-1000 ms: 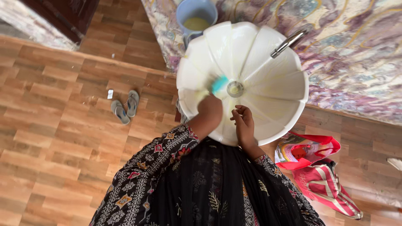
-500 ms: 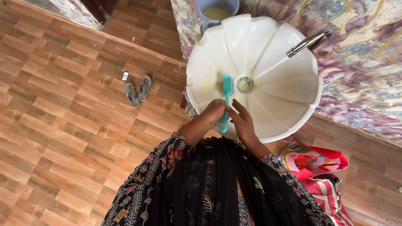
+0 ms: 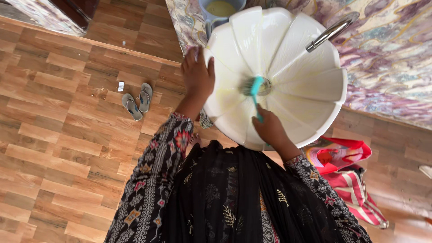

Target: The person scrubs the interior of a white, flower-shaped basin sink using a teal scrub brush. They repeatedly dip the brush into a blue bucket containing a yellowish liquid and scrub the basin's surface and drain area. The person occasionally uses their hand to wipe the basin while scrubbing.

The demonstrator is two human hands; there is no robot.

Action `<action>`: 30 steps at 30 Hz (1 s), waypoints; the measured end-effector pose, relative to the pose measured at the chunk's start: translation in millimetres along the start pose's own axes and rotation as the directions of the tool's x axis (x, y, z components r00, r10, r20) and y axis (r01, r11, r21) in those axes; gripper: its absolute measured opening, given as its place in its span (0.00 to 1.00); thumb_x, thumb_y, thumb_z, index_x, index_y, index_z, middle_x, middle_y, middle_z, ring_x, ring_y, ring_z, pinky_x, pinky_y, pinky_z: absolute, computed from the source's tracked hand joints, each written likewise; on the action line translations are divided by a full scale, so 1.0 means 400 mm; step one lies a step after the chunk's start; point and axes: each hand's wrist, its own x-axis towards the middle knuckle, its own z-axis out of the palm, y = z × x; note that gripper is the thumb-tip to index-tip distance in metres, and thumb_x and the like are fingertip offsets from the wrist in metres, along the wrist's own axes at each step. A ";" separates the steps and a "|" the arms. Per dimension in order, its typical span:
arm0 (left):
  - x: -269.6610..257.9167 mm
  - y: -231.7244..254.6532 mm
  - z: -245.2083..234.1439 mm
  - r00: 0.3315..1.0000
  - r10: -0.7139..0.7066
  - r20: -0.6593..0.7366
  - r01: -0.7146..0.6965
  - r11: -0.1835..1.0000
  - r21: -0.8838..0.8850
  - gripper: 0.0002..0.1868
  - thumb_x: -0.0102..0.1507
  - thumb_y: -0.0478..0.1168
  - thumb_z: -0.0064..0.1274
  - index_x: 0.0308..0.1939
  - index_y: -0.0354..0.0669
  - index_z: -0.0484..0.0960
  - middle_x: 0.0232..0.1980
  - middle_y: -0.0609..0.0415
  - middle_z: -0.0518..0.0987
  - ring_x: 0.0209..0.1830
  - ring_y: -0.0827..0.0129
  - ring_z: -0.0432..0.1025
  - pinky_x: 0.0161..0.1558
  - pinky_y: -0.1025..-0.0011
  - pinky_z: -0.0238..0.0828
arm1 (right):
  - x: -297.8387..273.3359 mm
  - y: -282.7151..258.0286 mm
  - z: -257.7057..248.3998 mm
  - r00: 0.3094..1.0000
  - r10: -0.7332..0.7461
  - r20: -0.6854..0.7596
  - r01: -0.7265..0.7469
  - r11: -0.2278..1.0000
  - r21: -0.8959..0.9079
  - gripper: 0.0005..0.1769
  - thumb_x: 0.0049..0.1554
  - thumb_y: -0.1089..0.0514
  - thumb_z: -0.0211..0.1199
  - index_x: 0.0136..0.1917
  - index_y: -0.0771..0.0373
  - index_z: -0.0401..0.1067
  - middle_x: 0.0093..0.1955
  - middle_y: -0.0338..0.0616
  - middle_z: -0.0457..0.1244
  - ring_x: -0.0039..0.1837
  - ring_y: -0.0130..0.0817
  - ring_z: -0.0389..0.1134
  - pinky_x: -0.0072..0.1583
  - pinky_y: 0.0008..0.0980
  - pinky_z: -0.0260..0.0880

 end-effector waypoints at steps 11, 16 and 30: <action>0.006 -0.071 0.062 0.958 -0.038 0.284 0.194 0.817 -0.543 0.45 0.73 0.67 0.14 0.79 0.33 0.53 0.74 0.30 0.65 0.73 0.38 0.63 0.72 0.52 0.58 | 0.047 -0.127 -0.015 0.961 0.267 0.068 -0.274 0.955 0.116 0.31 0.61 0.56 0.61 0.77 0.58 0.63 0.50 0.53 0.71 0.46 0.32 0.70 0.55 0.38 0.72; 0.001 -0.079 0.057 0.948 -0.026 0.318 0.245 0.697 -0.674 0.51 0.70 0.72 0.13 0.79 0.30 0.50 0.75 0.26 0.61 0.73 0.37 0.62 0.72 0.53 0.58 | 0.058 -0.226 0.071 0.999 0.001 0.038 -0.010 0.973 0.230 0.31 0.62 0.56 0.63 0.77 0.59 0.65 0.42 0.50 0.70 0.42 0.29 0.69 0.48 0.36 0.71; 0.006 -0.097 0.080 0.941 -0.010 0.337 0.224 0.765 -0.604 0.50 0.70 0.72 0.14 0.81 0.33 0.45 0.71 0.30 0.65 0.69 0.39 0.65 0.71 0.52 0.59 | 0.103 -0.196 0.040 0.979 0.188 0.078 -0.202 0.950 0.237 0.30 0.62 0.55 0.59 0.77 0.56 0.64 0.39 0.47 0.67 0.31 0.30 0.64 0.38 0.36 0.68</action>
